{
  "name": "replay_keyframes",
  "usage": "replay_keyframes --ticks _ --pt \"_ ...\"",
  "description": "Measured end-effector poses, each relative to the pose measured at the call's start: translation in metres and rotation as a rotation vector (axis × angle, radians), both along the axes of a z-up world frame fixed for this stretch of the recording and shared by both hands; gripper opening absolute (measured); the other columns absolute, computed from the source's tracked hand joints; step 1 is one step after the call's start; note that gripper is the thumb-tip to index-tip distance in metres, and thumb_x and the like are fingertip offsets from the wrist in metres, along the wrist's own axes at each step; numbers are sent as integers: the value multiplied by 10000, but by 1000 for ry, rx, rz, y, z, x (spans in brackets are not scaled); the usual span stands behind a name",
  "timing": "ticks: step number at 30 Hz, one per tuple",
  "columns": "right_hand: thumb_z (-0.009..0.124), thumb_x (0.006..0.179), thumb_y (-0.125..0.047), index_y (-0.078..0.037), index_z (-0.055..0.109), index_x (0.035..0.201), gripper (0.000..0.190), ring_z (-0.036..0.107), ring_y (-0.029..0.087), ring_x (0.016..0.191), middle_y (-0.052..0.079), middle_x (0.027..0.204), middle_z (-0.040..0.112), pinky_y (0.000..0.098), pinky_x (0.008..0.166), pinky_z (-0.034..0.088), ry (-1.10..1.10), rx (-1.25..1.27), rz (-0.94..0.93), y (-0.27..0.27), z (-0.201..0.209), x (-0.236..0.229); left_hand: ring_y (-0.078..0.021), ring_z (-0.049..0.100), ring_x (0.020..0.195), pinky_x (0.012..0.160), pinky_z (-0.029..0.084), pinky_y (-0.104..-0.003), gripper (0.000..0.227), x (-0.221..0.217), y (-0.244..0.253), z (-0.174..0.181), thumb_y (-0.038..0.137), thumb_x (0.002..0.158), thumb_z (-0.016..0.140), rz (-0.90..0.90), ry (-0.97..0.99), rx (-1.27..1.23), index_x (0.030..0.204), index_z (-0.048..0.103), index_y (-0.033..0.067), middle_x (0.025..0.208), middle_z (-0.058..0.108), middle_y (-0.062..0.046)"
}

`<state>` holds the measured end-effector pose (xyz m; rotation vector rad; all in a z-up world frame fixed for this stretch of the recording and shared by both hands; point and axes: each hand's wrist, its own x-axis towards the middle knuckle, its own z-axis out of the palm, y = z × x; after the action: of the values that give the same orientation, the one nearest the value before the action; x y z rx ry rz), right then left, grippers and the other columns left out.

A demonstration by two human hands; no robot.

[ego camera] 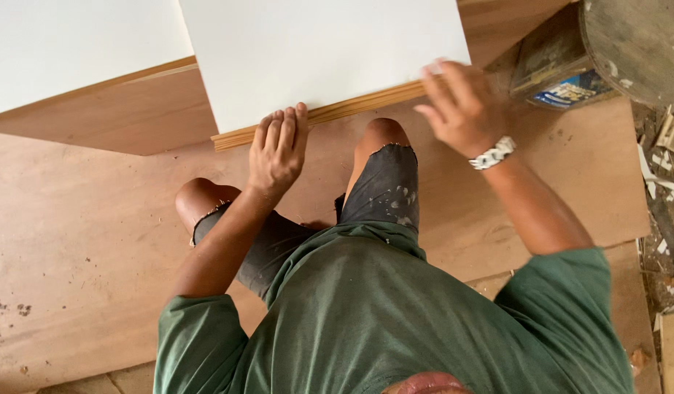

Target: The person applies a wooden trim strip to the edge of a white laminated board by hand and then uses a small wooden block to rub and press the trim firmly into place.

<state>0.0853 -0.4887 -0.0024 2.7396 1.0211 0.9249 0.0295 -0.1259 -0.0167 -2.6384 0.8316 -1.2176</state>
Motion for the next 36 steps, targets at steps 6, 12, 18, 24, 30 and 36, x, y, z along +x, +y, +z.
replay_keyframes --ticks 6,12,18,24,30,36 --pt "900 970 -243 19 727 1233 409 688 303 1066 176 1165 714 393 995 614 -90 139 218 43 -7 5 -196 725 882 768 660 -328 275 9 10 -10 -13 1020 691 -46 -108 91 1284 632 -61 1059 710 -134" --pt "767 1045 -250 19 739 1172 299 727 295 953 146 1074 717 417 863 649 -304 151 239 46 -29 14 -172 738 870 743 662 -293 225 18 11 -21 3 1014 679 -54 -201 136 1238 679 -24 1037 723 -99" --pt "610 1062 -275 -10 777 1163 329 724 329 928 174 1028 719 439 872 607 -448 165 237 42 -57 21 -259 730 783 785 633 -374 142 26 11 -33 0 967 662 -108 -376 88 1026 790 24 893 722 -171" --pt "698 1022 -268 -15 768 1173 303 688 323 1042 157 1102 691 433 938 584 -316 158 166 44 -46 10 -277 716 818 787 612 -380 180 16 6 -14 78 1005 627 -95 -216 -35 1091 771 12 942 698 -171" --pt "514 1067 -627 110 712 1099 764 590 459 1265 301 1358 589 494 1035 504 -196 313 184 76 -10 -4 -472 564 1283 1095 470 -512 739 6 -7 1 530 785 893 -53 183 -177 1172 664 -57 1272 581 -289" --pt "609 1082 -376 49 720 1279 481 701 410 1111 247 1199 686 480 956 572 -181 343 432 111 -19 8 -443 719 1006 988 546 -531 316 23 -15 -51 191 1059 535 -59 -120 -150 1213 676 -46 1076 671 -288"
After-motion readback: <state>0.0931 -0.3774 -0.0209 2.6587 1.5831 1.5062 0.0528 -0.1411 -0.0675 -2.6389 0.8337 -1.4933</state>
